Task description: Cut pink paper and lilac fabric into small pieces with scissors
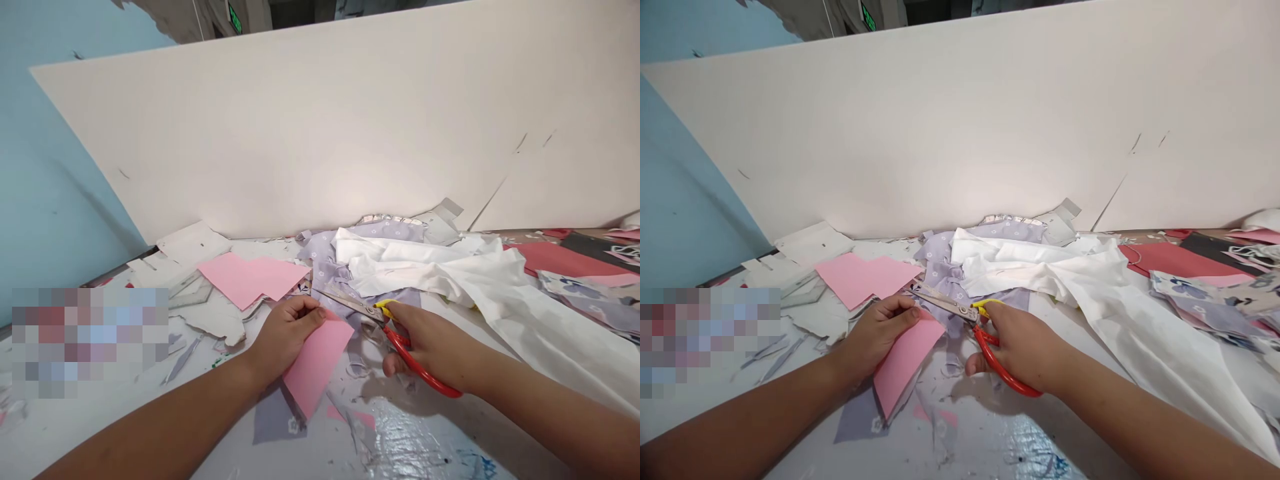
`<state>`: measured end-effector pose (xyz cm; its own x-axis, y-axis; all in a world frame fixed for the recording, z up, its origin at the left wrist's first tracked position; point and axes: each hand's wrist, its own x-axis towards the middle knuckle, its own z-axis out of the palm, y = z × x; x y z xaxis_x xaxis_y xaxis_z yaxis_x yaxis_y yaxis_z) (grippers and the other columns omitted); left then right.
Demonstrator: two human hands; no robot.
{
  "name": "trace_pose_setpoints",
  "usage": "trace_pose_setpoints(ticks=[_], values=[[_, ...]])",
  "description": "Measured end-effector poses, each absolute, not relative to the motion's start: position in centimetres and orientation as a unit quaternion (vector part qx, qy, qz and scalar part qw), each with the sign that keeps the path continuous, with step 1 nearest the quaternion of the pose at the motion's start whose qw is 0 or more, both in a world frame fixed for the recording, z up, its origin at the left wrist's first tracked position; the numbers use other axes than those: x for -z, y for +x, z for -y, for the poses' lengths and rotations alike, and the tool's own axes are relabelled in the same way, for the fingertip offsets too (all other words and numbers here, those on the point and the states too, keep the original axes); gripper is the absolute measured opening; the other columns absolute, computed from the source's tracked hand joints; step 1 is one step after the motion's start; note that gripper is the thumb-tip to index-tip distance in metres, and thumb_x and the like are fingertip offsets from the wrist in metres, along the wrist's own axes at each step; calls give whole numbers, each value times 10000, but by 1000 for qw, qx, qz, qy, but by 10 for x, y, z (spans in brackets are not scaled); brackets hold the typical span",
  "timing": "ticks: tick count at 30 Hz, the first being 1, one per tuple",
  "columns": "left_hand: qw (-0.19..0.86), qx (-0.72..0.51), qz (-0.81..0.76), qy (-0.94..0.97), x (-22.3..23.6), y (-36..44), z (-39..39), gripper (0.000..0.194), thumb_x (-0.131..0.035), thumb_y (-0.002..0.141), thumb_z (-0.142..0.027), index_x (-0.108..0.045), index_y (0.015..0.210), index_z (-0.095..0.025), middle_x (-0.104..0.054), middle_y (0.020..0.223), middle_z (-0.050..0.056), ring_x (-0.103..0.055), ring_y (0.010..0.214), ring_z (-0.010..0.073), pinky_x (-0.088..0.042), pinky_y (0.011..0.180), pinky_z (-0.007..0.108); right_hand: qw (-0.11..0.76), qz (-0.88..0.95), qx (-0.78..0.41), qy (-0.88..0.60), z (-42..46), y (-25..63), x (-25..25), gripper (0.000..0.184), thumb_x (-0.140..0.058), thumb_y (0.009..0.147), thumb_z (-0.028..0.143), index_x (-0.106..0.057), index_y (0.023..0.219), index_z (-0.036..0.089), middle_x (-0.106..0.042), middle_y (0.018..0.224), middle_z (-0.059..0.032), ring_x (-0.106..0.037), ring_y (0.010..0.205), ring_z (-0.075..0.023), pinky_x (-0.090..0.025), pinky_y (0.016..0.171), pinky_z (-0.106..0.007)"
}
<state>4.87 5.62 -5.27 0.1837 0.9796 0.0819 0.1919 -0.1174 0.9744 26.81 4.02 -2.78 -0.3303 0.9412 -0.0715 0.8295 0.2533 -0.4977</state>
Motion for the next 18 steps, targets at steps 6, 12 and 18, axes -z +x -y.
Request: trace_pose_setpoints(ticks=[6,12,18], values=[[483,-430,-465,605,55,50,-57,257,-556,703,-400,-618,762,-157,-597,743,34,-513,690,144,-401,606,246,104,798,-224,-550,-41,268,32,263,-601,599,366,-410,702,219,-564,642,36,-479,552,-129,-296,462,-212],[485,-440,-444,612,54,50,-57,187,-558,709,-325,-610,784,-162,-596,784,23,-514,738,144,-390,638,239,102,803,-217,-546,-40,269,39,208,-578,621,313,-401,670,215,-557,610,33,-469,513,-121,-264,434,-210],[499,-444,-438,601,54,50,-57,182,-566,701,-319,-614,776,-161,-598,780,20,-515,742,144,-394,650,241,120,785,-265,-546,-41,267,41,226,-588,627,324,-394,663,213,-596,604,27,-490,477,-121,-266,416,-208]])
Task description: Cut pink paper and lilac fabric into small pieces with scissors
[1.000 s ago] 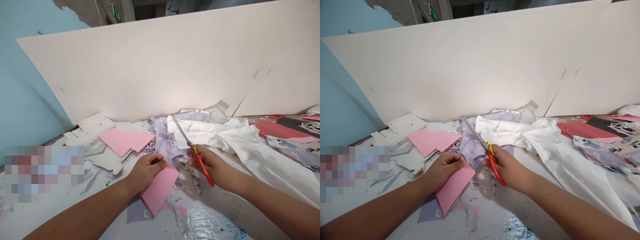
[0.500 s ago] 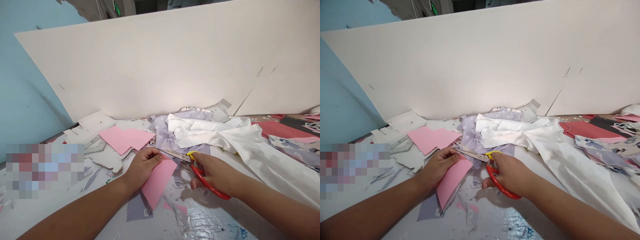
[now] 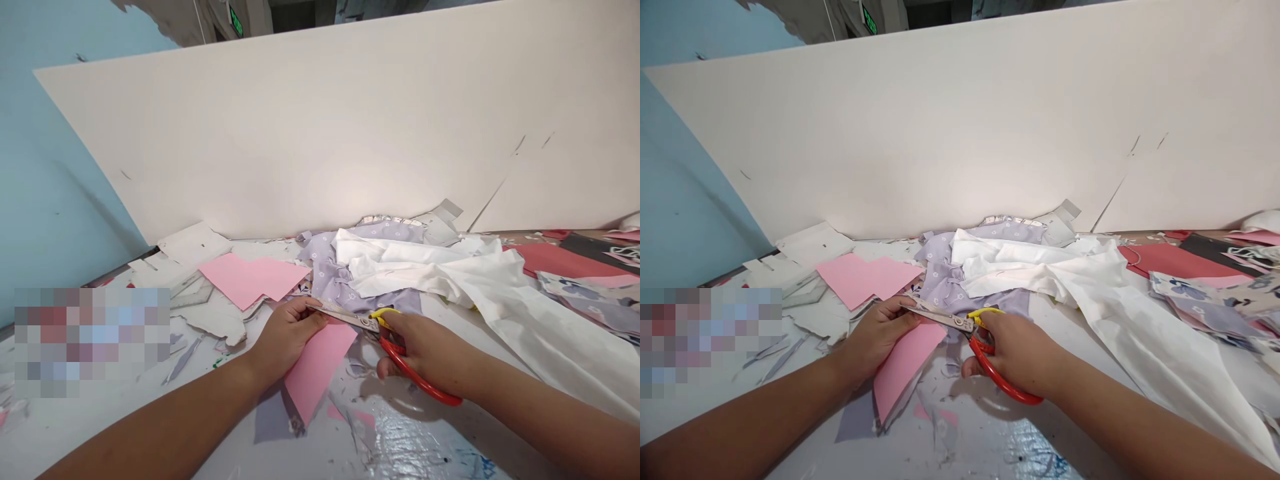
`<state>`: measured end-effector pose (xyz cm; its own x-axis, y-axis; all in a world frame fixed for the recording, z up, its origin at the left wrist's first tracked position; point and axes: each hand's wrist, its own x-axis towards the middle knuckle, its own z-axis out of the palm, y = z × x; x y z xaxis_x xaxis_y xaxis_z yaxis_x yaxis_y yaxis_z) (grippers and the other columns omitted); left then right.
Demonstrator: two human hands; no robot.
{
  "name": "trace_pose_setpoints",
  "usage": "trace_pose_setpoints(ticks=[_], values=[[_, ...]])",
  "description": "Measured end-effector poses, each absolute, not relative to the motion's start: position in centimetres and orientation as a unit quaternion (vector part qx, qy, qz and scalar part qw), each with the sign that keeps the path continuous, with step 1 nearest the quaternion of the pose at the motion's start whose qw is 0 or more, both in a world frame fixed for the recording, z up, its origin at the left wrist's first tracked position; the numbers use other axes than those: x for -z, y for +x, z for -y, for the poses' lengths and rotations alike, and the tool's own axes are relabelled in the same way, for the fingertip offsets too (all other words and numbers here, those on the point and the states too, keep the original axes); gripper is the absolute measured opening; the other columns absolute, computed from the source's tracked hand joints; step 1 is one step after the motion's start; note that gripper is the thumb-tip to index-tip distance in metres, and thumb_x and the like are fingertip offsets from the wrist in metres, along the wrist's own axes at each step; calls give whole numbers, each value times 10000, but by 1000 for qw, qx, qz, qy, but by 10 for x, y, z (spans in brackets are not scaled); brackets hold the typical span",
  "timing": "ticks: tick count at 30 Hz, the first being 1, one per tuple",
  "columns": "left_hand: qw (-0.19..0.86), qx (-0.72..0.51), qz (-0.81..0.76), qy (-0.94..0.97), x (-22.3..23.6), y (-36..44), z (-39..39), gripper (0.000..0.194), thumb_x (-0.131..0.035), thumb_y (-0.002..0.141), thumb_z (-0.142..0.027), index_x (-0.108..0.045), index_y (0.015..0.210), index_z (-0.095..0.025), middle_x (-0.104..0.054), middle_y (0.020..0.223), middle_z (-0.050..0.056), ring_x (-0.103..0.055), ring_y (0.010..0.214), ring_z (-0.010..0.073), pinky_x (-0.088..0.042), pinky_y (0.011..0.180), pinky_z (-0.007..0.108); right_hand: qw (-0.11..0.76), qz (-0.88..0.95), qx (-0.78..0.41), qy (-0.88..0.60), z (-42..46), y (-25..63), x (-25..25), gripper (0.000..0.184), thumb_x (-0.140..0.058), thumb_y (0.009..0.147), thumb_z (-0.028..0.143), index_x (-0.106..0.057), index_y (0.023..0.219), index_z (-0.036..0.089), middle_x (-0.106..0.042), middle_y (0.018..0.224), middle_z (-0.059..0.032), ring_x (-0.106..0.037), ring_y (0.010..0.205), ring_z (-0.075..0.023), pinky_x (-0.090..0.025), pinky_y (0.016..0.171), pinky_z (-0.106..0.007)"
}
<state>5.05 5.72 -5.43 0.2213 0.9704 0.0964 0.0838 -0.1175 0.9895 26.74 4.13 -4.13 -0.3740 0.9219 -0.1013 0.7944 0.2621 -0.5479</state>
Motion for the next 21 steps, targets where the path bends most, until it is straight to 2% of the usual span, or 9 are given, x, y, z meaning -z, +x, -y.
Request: trace_pose_setpoints(ticks=[4,8,15,21], values=[[510,-451,-428,594,54,51,-57,183,-581,695,-332,-623,752,-163,-599,751,15,-506,707,129,-390,629,229,115,756,-354,-539,-39,265,33,150,-535,668,272,-398,688,215,-652,647,19,-537,496,-130,-299,418,-203],[511,-454,-431,590,55,51,-57,201,-591,688,-346,-620,740,-154,-596,746,21,-503,698,128,-391,623,232,116,745,-387,-531,-38,266,31,132,-526,677,278,-413,698,212,-667,698,-3,-556,483,-141,-317,402,-210],[521,-442,-443,580,55,50,-57,243,-600,674,-368,-615,763,-142,-592,750,34,-517,706,145,-406,636,256,129,748,-391,-521,-43,273,47,120,-518,693,282,-425,690,206,-649,697,0,-547,453,-125,-329,385,-202],[523,-444,-457,566,56,50,-56,268,-615,649,-391,-607,736,-137,-582,729,32,-507,651,132,-397,585,242,128,762,-327,-544,-44,272,49,167,-538,686,341,-467,642,197,-603,625,-1,-498,418,-110,-261,373,-201]])
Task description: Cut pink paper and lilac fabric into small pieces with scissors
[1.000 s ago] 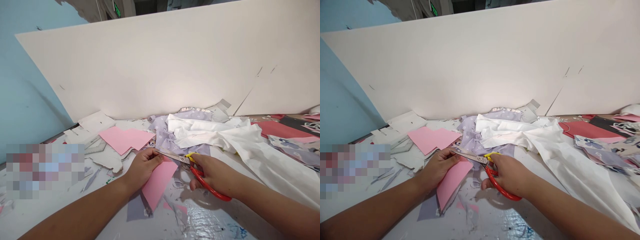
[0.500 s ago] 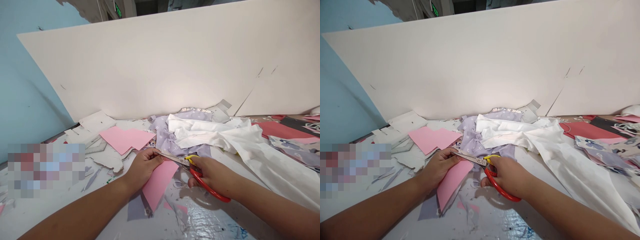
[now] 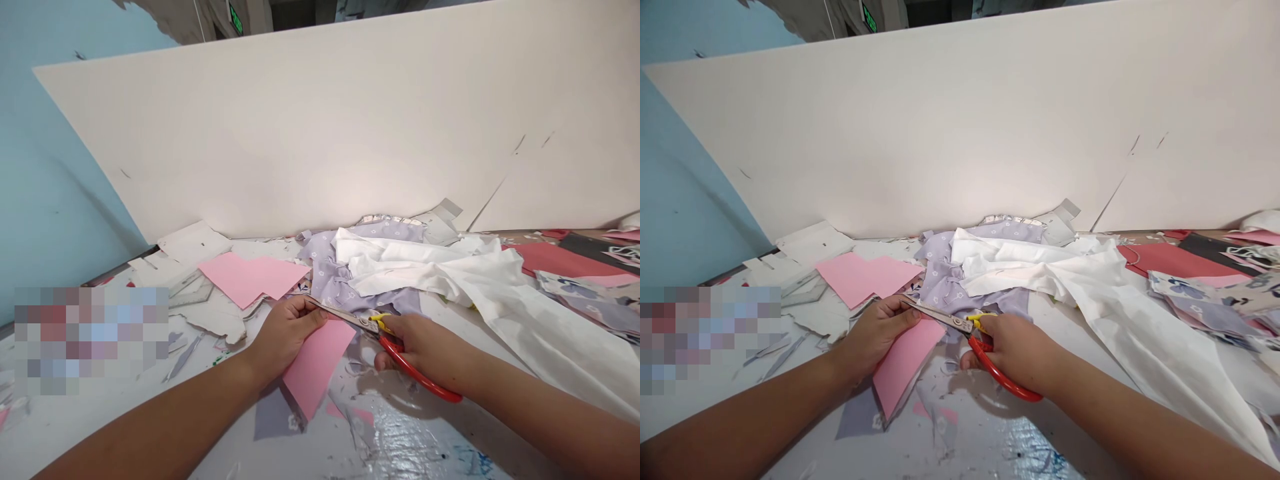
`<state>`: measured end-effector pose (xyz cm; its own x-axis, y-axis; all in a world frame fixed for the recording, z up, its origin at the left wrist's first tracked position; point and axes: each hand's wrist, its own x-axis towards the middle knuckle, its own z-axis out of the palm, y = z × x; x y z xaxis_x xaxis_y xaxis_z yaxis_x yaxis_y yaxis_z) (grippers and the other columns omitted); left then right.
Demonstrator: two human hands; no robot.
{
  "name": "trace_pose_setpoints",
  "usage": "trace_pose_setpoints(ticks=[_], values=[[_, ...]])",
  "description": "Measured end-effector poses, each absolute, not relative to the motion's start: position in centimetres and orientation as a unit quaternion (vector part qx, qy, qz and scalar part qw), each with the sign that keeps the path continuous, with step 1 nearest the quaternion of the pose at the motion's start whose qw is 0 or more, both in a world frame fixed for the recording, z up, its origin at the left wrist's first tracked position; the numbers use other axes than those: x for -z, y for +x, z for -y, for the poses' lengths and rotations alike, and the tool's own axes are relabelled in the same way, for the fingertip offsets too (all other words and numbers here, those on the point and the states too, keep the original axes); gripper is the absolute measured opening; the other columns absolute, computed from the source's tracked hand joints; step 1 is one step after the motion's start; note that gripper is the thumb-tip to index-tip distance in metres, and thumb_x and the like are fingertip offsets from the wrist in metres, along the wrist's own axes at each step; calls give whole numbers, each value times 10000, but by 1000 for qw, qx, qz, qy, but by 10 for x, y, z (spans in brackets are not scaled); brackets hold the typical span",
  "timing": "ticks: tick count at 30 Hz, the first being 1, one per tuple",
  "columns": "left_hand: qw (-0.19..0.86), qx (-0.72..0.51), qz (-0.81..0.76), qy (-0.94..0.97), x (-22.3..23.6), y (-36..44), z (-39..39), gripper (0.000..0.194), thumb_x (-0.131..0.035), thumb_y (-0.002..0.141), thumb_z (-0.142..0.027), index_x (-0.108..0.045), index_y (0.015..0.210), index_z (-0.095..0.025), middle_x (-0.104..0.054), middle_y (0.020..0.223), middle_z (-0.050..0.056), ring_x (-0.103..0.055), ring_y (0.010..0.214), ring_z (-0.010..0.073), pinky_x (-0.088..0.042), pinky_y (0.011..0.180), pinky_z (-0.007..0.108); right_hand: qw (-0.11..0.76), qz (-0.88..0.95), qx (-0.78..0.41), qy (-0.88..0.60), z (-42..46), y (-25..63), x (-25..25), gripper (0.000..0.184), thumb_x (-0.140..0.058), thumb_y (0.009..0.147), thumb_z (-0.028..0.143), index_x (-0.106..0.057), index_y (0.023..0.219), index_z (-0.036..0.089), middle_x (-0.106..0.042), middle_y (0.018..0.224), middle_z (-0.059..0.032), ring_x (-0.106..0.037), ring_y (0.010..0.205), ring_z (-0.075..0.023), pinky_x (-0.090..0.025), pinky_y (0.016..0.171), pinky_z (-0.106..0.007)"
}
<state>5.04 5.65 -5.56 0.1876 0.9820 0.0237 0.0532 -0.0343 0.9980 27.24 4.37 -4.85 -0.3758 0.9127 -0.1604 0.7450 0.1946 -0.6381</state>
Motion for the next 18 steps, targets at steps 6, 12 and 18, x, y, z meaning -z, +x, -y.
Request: trace_pose_setpoints(ticks=[6,12,18], values=[[525,-448,-453,564,56,50,-56,262,-615,645,-385,-588,710,-132,-553,679,16,-481,595,108,-379,535,217,108,772,-269,-566,-43,269,45,306,-536,668,486,-464,577,203,-538,518,10,-476,421,-122,-253,381,-208],[522,-442,-473,554,55,51,-56,288,-630,623,-410,-545,649,-136,-517,625,-7,-435,535,82,-331,482,192,79,778,-230,-579,-43,268,41,228,-515,691,417,-529,595,210,-541,540,-1,-472,434,-122,-258,402,-212],[512,-433,-478,567,54,51,-56,310,-599,642,-447,-533,653,-145,-474,600,-18,-398,516,79,-299,464,190,152,768,-244,-572,-47,271,48,296,-525,694,446,-445,563,193,-489,512,12,-415,435,-109,-264,409,-222]])
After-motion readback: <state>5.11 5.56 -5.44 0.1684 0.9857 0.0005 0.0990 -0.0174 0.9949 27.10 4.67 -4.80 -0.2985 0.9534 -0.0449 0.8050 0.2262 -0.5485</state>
